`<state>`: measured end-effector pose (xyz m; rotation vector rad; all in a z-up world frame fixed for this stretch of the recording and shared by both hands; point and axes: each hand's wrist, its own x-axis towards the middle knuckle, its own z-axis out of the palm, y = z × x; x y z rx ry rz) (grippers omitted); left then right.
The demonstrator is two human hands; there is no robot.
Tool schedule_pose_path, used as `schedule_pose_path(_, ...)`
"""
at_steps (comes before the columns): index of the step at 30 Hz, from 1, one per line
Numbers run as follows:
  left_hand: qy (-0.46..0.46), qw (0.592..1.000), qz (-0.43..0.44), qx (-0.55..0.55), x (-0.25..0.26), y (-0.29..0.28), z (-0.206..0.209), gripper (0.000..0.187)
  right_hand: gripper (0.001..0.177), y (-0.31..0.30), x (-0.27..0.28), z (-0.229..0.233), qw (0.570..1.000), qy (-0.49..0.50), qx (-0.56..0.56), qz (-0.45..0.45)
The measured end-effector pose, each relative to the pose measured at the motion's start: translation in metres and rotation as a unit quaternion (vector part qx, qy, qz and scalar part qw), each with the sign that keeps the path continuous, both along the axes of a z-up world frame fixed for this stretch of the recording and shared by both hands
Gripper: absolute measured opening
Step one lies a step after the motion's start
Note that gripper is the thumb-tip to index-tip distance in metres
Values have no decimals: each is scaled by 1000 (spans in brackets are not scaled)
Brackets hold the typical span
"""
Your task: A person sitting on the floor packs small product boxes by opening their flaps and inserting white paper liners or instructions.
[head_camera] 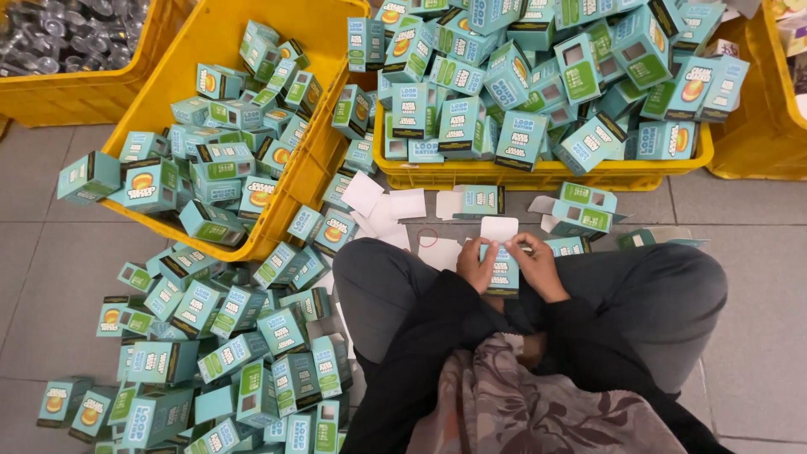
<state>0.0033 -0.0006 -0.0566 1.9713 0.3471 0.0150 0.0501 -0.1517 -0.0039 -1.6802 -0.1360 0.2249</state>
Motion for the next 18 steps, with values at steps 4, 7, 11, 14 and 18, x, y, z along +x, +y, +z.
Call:
schedule_pose_path(4, -96, 995, 21, -10, -3, 1, 29, 29, 17, -5, 3, -17, 999, 29, 13, 3)
schedule_pose_path(7, -84, 991, 66, -84, -4, 0, 45, 54, 16, -2, -3, -11, 1000, 3, -4, 7)
schedule_pose_path(11, -76, 994, 65, -47, -3, -2, 26, 51, 28, 7, -8, 2, 999, -39, -23, 2)
schedule_pose_path(14, -89, 993, 74, -4, 1, -4, 7, 42, 19, 2, -3, -10, 999, -35, -24, 12)
schedule_pose_path(18, 28, 988, 81, -130, 3, 1, 7, 70, 8, 0, -2, -15, 1000, -10, 3, -10)
